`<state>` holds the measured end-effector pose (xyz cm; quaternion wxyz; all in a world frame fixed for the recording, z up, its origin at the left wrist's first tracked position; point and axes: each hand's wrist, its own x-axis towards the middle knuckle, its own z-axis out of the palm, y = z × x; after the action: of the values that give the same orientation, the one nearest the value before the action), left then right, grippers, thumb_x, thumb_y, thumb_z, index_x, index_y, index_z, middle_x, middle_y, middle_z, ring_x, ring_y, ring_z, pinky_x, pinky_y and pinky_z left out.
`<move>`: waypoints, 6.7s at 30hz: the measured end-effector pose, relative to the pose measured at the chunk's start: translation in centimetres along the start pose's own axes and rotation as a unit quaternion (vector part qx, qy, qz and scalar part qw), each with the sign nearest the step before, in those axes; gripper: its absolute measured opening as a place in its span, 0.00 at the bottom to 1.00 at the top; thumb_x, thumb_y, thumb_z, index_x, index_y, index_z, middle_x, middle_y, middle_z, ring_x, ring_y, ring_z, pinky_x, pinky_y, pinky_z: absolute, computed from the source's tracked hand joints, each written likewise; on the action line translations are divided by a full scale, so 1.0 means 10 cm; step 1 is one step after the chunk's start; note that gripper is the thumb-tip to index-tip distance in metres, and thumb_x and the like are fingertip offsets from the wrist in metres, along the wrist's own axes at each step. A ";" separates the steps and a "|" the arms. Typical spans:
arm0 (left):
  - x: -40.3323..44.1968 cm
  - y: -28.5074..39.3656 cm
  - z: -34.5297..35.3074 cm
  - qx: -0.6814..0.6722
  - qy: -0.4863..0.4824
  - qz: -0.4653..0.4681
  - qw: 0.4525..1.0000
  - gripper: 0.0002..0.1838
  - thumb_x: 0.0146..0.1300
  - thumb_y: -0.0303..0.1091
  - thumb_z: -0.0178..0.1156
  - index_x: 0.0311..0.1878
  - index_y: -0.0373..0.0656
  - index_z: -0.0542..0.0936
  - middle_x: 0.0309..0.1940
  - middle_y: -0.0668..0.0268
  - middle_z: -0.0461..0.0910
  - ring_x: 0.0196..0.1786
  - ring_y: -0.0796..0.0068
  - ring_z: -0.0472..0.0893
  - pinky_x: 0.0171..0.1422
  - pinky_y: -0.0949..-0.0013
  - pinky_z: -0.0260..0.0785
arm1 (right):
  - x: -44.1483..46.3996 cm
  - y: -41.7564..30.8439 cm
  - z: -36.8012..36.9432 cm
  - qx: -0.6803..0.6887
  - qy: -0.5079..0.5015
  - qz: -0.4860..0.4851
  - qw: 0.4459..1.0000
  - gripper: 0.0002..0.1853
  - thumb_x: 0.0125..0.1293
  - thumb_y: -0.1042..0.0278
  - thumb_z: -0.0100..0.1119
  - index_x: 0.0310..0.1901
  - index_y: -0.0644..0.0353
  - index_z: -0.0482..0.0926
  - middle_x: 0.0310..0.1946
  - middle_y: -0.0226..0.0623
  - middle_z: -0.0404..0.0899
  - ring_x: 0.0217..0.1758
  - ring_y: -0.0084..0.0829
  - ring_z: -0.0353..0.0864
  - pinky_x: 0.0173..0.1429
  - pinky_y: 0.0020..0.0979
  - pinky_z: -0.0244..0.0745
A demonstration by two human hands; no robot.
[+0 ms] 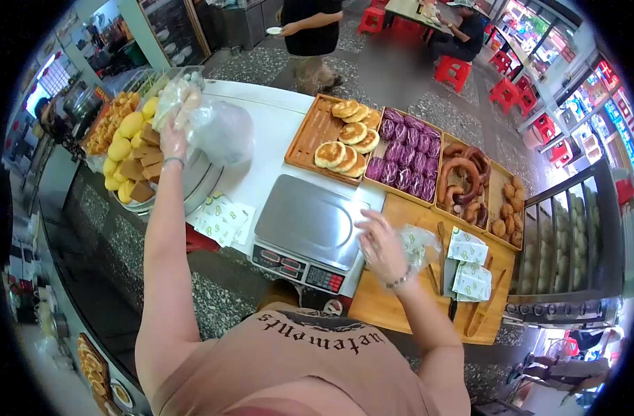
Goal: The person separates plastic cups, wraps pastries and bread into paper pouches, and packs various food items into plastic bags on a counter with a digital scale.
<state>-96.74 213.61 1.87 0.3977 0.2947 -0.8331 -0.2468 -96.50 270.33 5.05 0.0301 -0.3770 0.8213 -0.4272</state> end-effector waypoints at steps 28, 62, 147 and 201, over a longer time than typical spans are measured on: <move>-0.28 -1.07 0.64 -0.325 -0.173 -0.120 0.922 0.38 0.53 0.25 0.62 0.66 0.31 0.57 0.53 0.51 0.71 0.56 0.60 0.72 0.61 0.62 0.65 | 4.22 -0.74 2.99 -0.217 0.091 -0.177 0.956 0.07 0.55 0.67 0.62 0.33 0.62 0.82 0.33 0.43 0.78 0.39 0.43 0.78 0.45 0.39 0.73; -1.56 1.97 0.31 -0.204 -0.403 0.629 0.633 0.25 0.53 0.35 0.66 0.56 0.44 0.75 0.48 0.55 0.77 0.50 0.55 0.76 0.54 0.53 0.67 | 0.01 0.07 1.18 0.304 0.412 0.288 0.809 0.11 0.67 0.59 0.52 0.34 0.57 0.77 0.23 0.22 0.71 0.26 0.18 0.69 0.31 0.21 0.67; -7.07 4.76 0.85 -0.229 -0.525 -0.461 0.677 0.28 0.64 0.24 0.53 0.68 0.38 0.61 0.37 0.68 0.76 0.35 0.83 0.75 0.39 0.79 0.69 | -3.64 4.10 -2.31 0.417 0.374 0.487 0.670 0.22 0.60 0.75 0.57 0.57 0.60 0.71 0.50 0.37 0.78 0.48 0.32 0.79 0.53 0.32 0.72; -6.54 4.96 1.21 0.115 -0.594 0.145 0.783 0.18 0.60 0.39 0.57 0.48 0.37 0.78 0.32 0.48 0.80 0.39 0.51 0.80 0.50 0.57 0.72 | -3.32 3.33 -2.20 0.202 0.052 0.472 0.857 0.10 0.59 0.66 0.50 0.34 0.63 0.78 0.28 0.41 0.79 0.32 0.33 0.80 0.38 0.34 0.75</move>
<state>-87.78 295.64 -6.79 -0.1818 0.0087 -0.9595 -0.2151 -100.78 318.37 -14.16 0.2609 0.0925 0.7970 -0.5368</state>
